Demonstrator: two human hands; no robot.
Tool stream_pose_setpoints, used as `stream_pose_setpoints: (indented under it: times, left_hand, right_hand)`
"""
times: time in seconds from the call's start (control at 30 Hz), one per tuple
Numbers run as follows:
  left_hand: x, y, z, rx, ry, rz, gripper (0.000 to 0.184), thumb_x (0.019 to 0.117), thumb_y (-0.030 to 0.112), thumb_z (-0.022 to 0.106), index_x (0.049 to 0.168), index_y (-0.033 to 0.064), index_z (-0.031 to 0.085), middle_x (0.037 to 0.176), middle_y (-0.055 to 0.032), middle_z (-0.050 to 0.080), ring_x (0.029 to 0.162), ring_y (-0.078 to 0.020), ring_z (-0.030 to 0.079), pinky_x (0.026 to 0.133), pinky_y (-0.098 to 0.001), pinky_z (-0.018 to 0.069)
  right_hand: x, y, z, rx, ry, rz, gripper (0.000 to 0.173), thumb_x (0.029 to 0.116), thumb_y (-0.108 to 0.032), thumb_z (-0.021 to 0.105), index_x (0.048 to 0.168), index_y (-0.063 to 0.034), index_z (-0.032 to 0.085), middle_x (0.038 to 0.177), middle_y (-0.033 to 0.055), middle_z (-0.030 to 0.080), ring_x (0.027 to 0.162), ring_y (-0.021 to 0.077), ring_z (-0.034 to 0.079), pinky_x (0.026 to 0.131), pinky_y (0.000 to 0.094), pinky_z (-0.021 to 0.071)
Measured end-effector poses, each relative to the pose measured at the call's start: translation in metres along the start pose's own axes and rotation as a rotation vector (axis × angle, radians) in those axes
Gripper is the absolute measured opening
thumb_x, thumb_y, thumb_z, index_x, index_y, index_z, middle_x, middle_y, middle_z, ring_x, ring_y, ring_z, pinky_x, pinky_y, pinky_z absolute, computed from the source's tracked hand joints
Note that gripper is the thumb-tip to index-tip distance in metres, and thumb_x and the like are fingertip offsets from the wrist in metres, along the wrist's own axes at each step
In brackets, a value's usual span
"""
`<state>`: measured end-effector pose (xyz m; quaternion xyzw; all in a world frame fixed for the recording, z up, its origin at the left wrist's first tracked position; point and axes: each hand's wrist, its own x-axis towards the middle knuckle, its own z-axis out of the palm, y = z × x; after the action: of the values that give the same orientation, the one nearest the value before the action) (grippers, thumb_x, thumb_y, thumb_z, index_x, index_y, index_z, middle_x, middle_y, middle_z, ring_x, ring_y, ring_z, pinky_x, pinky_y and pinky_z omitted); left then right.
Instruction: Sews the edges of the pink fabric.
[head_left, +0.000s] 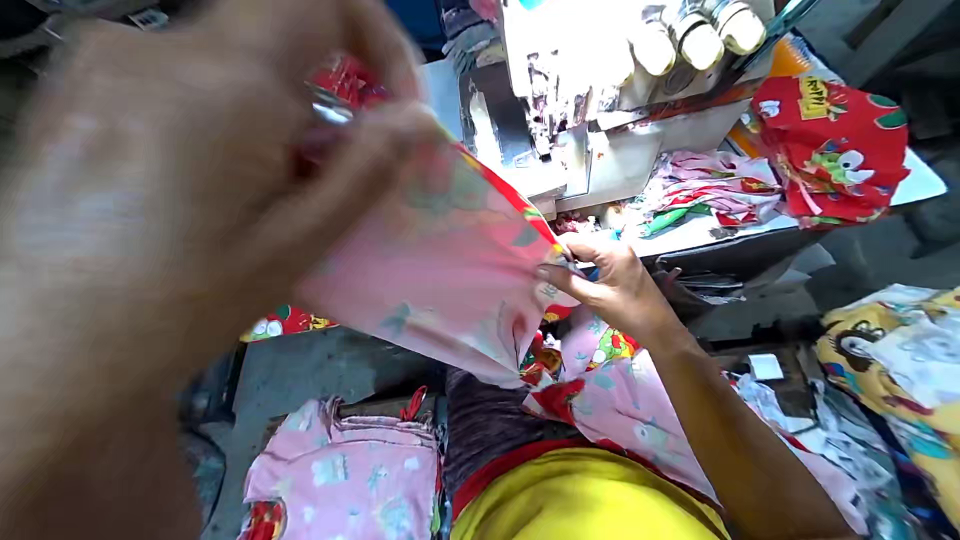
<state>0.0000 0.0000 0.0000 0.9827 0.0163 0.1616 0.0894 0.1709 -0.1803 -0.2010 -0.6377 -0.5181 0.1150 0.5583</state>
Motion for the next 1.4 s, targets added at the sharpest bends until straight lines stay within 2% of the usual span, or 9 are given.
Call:
stream_pose_setpoints:
  times: [0.1, 0.43, 0.7, 0.77, 0.9, 1.0, 1.1, 1.23, 1.4]
  left_hand:
    - [-0.012, -0.030, -0.019, -0.205, 0.081, -0.103, 0.019, 0.1059, 0.016, 0.053, 0.114, -0.0005, 0.058, 0.086, 0.0018, 0.063, 0.069, 0.0044, 0.058, 0.057, -0.0131, 0.0481]
    - [-0.091, -0.070, 0.002, -0.168, 0.298, -0.182, 0.023, 0.1072, 0.028, 0.055, 0.122, 0.0111, 0.056, 0.101, 0.0079, 0.060, 0.084, 0.0037, 0.058, 0.073, -0.0148, 0.0485]
    - [-0.108, -0.036, 0.020, -0.341, 0.516, -0.338, 0.019, 0.1046, 0.027, 0.060, 0.119, 0.0157, 0.064, 0.098, 0.0136, 0.066, 0.086, 0.0045, 0.063, 0.077, -0.0131, 0.0530]
    - [-0.105, -0.034, 0.019, -0.350, 0.535, -0.359, 0.021, 0.1038, 0.027, 0.062, 0.120, 0.0144, 0.064, 0.101, 0.0123, 0.066, 0.091, 0.0029, 0.065, 0.081, -0.0145, 0.0542]
    - [-0.119, -0.057, 0.019, -0.279, 0.475, -0.327, 0.030, 0.1035, 0.028, 0.062, 0.129, 0.0125, 0.060, 0.111, 0.0091, 0.065, 0.098, 0.0006, 0.063, 0.087, -0.0170, 0.0527]
    - [-0.128, -0.072, 0.023, -0.342, 0.455, -0.303, 0.038, 0.1019, 0.024, 0.064, 0.134, 0.0056, 0.058, 0.117, 0.0010, 0.066, 0.105, -0.0078, 0.065, 0.095, -0.0250, 0.0523]
    - [-0.125, -0.056, 0.024, -0.339, 0.501, -0.343, 0.039, 0.0982, 0.023, 0.069, 0.132, 0.0058, 0.059, 0.111, 0.0049, 0.069, 0.097, -0.0033, 0.066, 0.091, -0.0205, 0.0535]
    - [-0.139, -0.061, 0.026, -0.244, 0.493, -0.317, 0.042, 0.0960, 0.026, 0.072, 0.130, 0.0037, 0.060, 0.108, 0.0015, 0.071, 0.093, -0.0073, 0.067, 0.092, -0.0276, 0.0533]
    - [-0.136, -0.038, 0.025, -0.328, 0.571, -0.414, 0.038, 0.0896, 0.038, 0.078, 0.122, 0.0213, 0.065, 0.095, 0.0184, 0.064, 0.082, 0.0051, 0.061, 0.077, -0.0128, 0.0515]
  right_hand:
    - [-0.006, 0.007, -0.012, 0.101, 0.067, 0.061, 0.009, 0.0944, -0.007, 0.070, 0.102, -0.0047, 0.072, 0.092, 0.0011, 0.071, 0.079, 0.0019, 0.065, 0.070, 0.0182, 0.0549]
    - [0.012, -0.006, -0.033, 0.386, 0.314, 0.006, 0.017, 0.0954, 0.004, 0.064, 0.108, -0.0072, 0.066, 0.097, -0.0062, 0.068, 0.085, -0.0039, 0.064, 0.076, 0.0124, 0.0548]
    - [0.025, -0.037, -0.044, -0.106, 0.326, -0.193, 0.026, 0.0996, -0.004, 0.063, 0.125, 0.0030, 0.060, 0.100, 0.0050, 0.067, 0.090, 0.0004, 0.066, 0.081, 0.0142, 0.0552]
    - [0.025, -0.039, -0.045, -0.177, 0.323, -0.209, 0.020, 0.1025, -0.008, 0.060, 0.121, 0.0000, 0.058, 0.099, 0.0052, 0.066, 0.089, 0.0014, 0.065, 0.078, 0.0148, 0.0548]
    - [0.030, -0.036, -0.051, -0.215, 0.326, -0.339, 0.021, 0.1042, 0.002, 0.048, 0.102, 0.0030, 0.069, 0.108, 0.0104, 0.068, 0.107, 0.0093, 0.064, 0.094, 0.0216, 0.0518]
    - [0.027, -0.042, -0.050, -0.182, 0.308, -0.336, 0.022, 0.1022, 0.001, 0.052, 0.111, 0.0034, 0.072, 0.116, 0.0108, 0.067, 0.113, 0.0116, 0.063, 0.096, 0.0221, 0.0518]
    - [0.021, -0.047, -0.044, -0.048, 0.333, -0.295, 0.016, 0.0962, -0.006, 0.070, 0.111, -0.0002, 0.069, 0.111, 0.0058, 0.065, 0.103, 0.0107, 0.066, 0.084, 0.0226, 0.0593]
    - [0.018, -0.052, -0.042, -0.029, 0.386, -0.232, 0.040, 0.0938, -0.008, 0.074, 0.130, -0.0014, 0.060, 0.103, 0.0033, 0.065, 0.087, 0.0050, 0.067, 0.072, 0.0173, 0.0596]
    - [0.019, -0.049, -0.043, -0.137, 0.399, -0.253, 0.029, 0.0983, -0.008, 0.068, 0.126, 0.0027, 0.064, 0.114, 0.0075, 0.069, 0.092, 0.0028, 0.069, 0.079, 0.0157, 0.0581]
